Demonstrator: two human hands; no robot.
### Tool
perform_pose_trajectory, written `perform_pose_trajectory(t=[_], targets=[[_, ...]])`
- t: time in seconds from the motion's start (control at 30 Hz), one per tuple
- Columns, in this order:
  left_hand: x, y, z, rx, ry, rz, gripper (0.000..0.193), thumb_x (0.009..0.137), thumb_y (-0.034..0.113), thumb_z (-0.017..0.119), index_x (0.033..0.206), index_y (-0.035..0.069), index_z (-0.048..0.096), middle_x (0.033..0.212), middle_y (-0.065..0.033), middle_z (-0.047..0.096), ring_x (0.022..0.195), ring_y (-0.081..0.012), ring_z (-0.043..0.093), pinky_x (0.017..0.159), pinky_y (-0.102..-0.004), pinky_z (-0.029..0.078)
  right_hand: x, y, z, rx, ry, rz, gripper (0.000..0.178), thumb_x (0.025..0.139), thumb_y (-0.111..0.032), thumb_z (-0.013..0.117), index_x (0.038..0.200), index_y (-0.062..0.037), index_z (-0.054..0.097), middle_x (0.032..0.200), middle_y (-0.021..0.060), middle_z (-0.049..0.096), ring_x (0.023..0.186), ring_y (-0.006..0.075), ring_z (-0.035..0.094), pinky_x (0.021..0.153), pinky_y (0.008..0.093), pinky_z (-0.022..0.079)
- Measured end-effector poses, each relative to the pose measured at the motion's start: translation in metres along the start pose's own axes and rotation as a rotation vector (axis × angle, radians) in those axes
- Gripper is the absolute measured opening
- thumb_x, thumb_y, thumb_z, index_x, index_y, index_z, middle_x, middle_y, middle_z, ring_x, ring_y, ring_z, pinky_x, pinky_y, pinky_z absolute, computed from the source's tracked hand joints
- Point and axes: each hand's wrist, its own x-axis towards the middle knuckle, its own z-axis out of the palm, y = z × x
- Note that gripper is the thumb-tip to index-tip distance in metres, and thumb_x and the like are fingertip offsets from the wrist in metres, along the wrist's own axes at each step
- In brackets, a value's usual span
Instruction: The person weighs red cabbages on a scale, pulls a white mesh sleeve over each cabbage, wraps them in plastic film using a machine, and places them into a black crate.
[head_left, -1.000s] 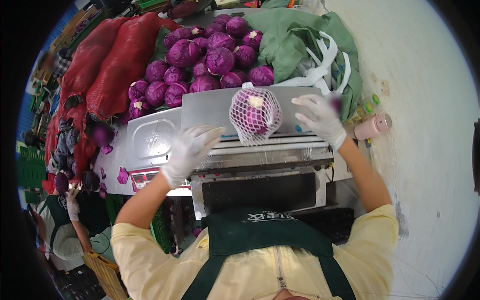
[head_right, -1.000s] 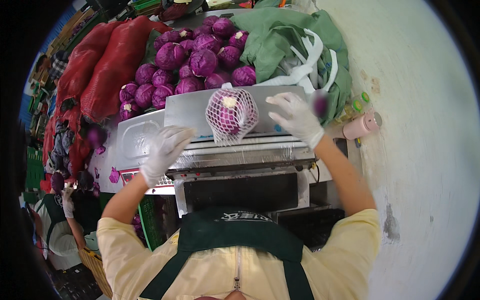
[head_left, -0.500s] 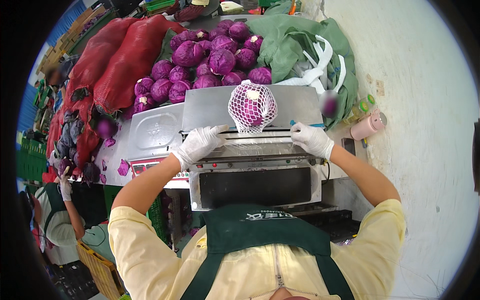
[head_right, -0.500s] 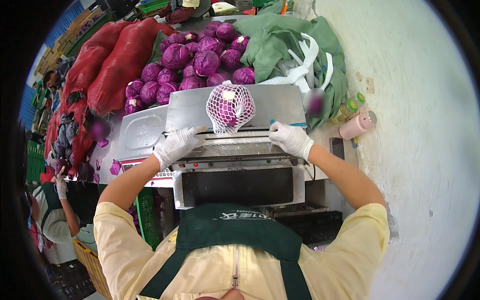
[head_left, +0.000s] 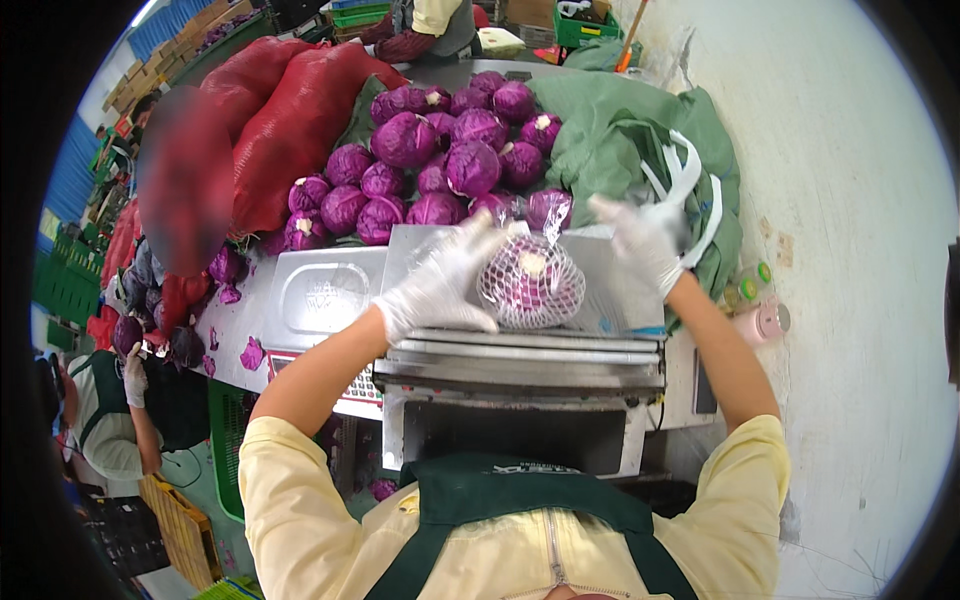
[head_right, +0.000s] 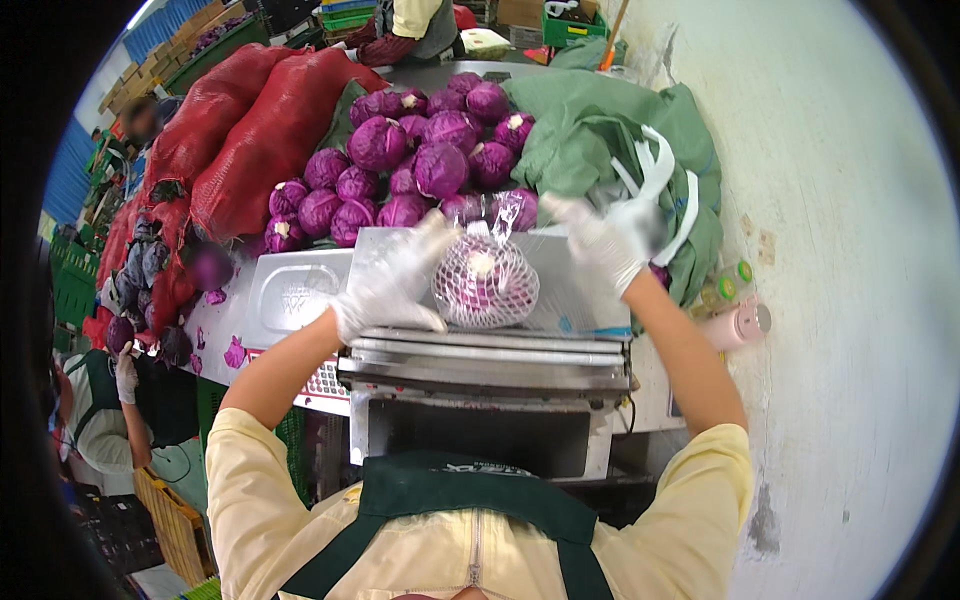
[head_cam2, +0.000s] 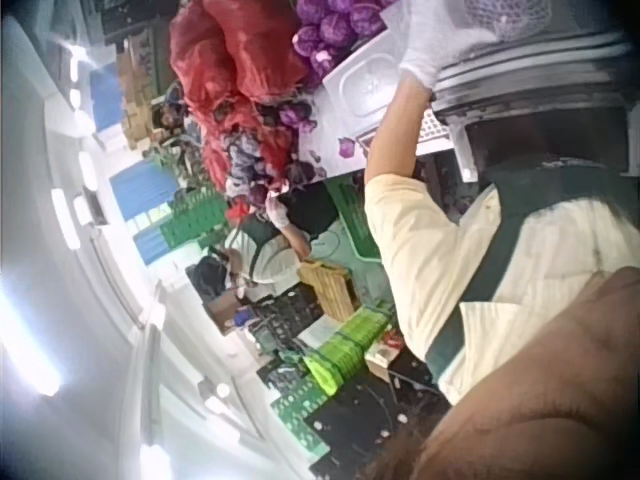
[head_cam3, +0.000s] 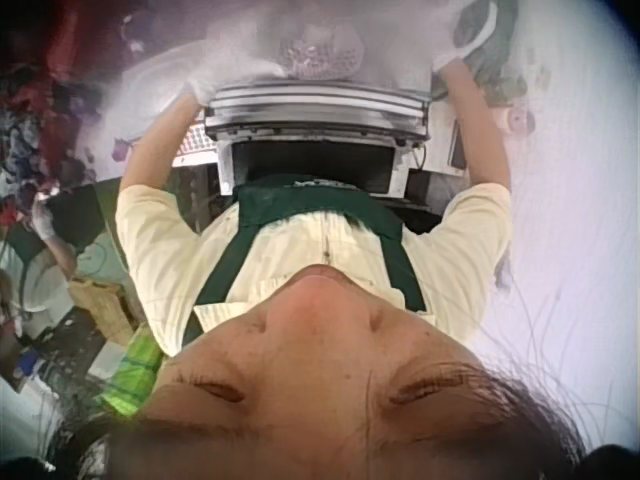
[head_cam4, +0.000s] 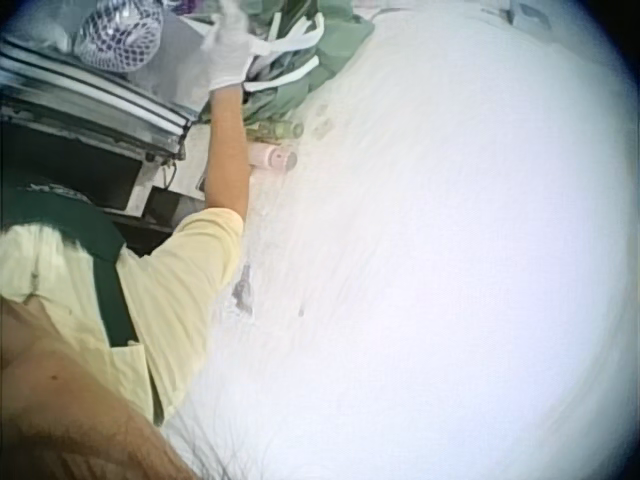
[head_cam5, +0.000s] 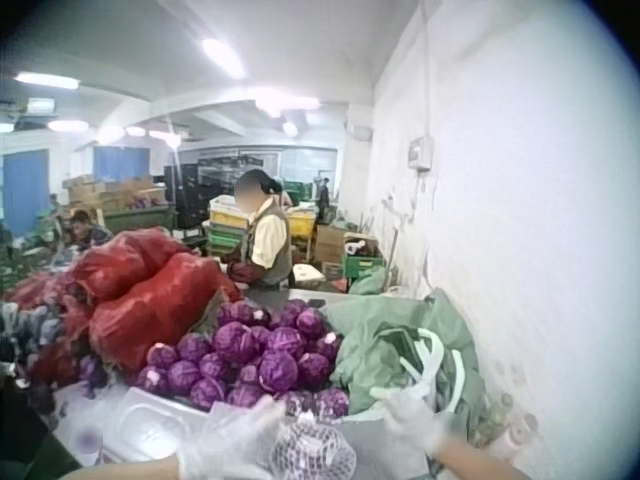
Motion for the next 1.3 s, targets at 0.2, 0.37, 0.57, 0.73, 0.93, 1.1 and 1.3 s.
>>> perform_pose_trajectory(t=[0.2,0.37,0.57,0.73,0.93,1.1,1.3], targets=[[0.012,-0.018,0.034,-0.604,-0.029,-0.337,0.101,0.065,0.026,0.086,0.149,0.01,0.031,0.143,-0.0162,0.043,0.132,-0.027,0.044,0.11,-0.0377,0.037,-0.029,0.007,0.073,0.44,-0.455,-0.11,0.095,0.078,-0.008,0.074,0.153,-0.0075,0.015,0.149,0.0106,0.038,0.133,0.0209,0.04,0.111,0.0332,0.035],[-0.022,0.032,0.043,-1.342,-0.249,-0.647,0.067,0.096,0.052,0.048,0.15,0.015,0.031,0.145,-0.0122,0.043,0.13,-0.0211,0.044,0.105,-0.042,0.04,-0.102,-0.072,0.031,0.653,-0.689,0.433,0.088,0.077,-0.002,0.068,0.151,-0.0049,0.021,0.145,0.0106,0.042,0.127,0.0156,0.044,0.105,0.0311,0.043],[-0.086,0.119,0.059,-1.593,-0.672,-1.325,0.103,0.074,0.092,0.024,0.128,0.011,0.055,0.119,-0.0136,0.06,0.101,-0.0281,0.061,0.073,-0.0425,0.055,-0.241,-0.034,0.056,1.157,-0.819,1.135,0.037,0.096,-0.032,0.049,0.12,-0.0047,0.056,0.11,0.013,0.063,0.095,0.0246,0.065,0.082,0.0355,0.055],[-0.134,0.129,0.1,-1.781,-0.503,-1.275,0.09,0.087,0.081,0.018,0.138,0.012,0.046,0.128,-0.0136,0.055,0.109,-0.027,0.058,0.087,-0.0383,0.053,-0.286,-0.011,0.084,1.096,-0.692,1.234,0.059,0.09,-0.045,0.054,0.129,-0.0019,0.05,0.116,0.0119,0.062,0.096,0.0187,0.063,0.085,0.0298,0.052],[-0.201,0.15,0.061,-0.834,-0.241,-0.896,0.039,0.094,0.025,0.062,0.124,0.0,0.058,0.108,-0.0118,0.067,0.097,-0.0195,0.064,0.087,-0.0293,0.049,-0.317,-0.035,0.065,1.218,-0.397,1.128,0.067,0.096,-0.05,0.049,0.137,0.0025,0.04,0.125,0.0195,0.057,0.117,0.0308,0.057,0.099,0.0381,0.047],[-0.229,0.168,0.083,-0.837,0.326,-0.93,0.028,0.1,0.024,0.055,0.09,0.0,0.066,0.076,-0.0014,0.062,0.066,-0.0078,0.055,0.063,-0.0228,0.046,-0.364,-0.06,0.1,0.589,0.003,0.727,0.032,0.101,-0.035,0.048,0.104,-0.0031,0.055,0.088,0.0074,0.064,0.08,0.0152,0.064,0.074,0.0286,0.052],[-0.217,0.178,0.073,-1.265,0.641,-1.35,0.033,0.101,0.036,0.05,0.084,0.009,0.061,0.063,0.0092,0.042,0.053,-0.0021,0.034,0.049,-0.0188,0.027,-0.361,-0.06,0.08,0.644,0.472,0.857,0.041,0.1,-0.04,0.05,0.073,-0.0095,0.053,0.049,-0.0039,0.039,0.039,0.0057,0.035,0.038,0.0228,0.029]])
